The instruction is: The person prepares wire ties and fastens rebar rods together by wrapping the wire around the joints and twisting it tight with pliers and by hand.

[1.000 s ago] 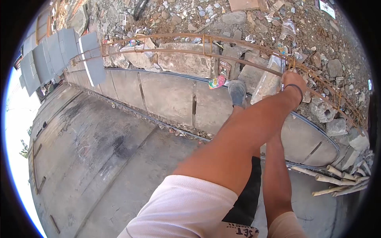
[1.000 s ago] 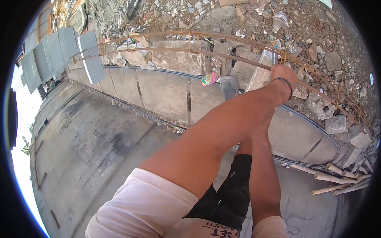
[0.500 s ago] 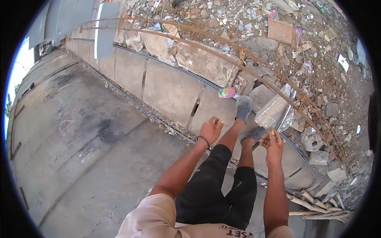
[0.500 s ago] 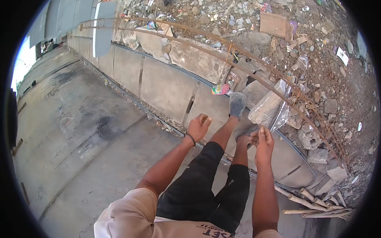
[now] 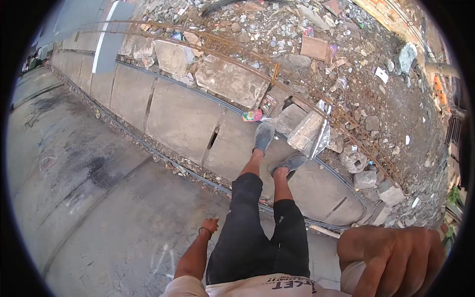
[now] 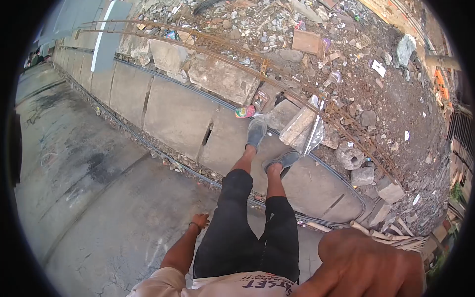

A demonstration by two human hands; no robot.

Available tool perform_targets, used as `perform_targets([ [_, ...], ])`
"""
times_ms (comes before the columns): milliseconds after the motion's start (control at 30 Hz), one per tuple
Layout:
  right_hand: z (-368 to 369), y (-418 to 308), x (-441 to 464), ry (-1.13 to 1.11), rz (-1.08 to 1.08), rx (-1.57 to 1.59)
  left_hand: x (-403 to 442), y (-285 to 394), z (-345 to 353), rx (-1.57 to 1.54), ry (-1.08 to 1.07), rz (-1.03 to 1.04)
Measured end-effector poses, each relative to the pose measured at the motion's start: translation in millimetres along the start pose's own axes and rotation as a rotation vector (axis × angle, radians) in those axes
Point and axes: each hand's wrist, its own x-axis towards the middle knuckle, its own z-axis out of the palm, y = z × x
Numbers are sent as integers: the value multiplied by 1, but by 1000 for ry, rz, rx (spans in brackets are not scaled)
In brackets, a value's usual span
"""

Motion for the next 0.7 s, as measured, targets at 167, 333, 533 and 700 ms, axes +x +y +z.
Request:
perform_targets([
  [167, -13, 21, 14, -58, 197, -1, -34, 61, -27, 90, 173, 239],
  [333, -18, 26, 3, 42, 135, -137, -15, 109, -87, 4, 60, 157],
  [533, -58, 70, -72, 1066, 60, -708, -23, 169, -169, -22, 182, 271],
  [700, -112, 124, -305, 1645, 846, -1039, -31, 230, -197, 355, 337, 685],
])
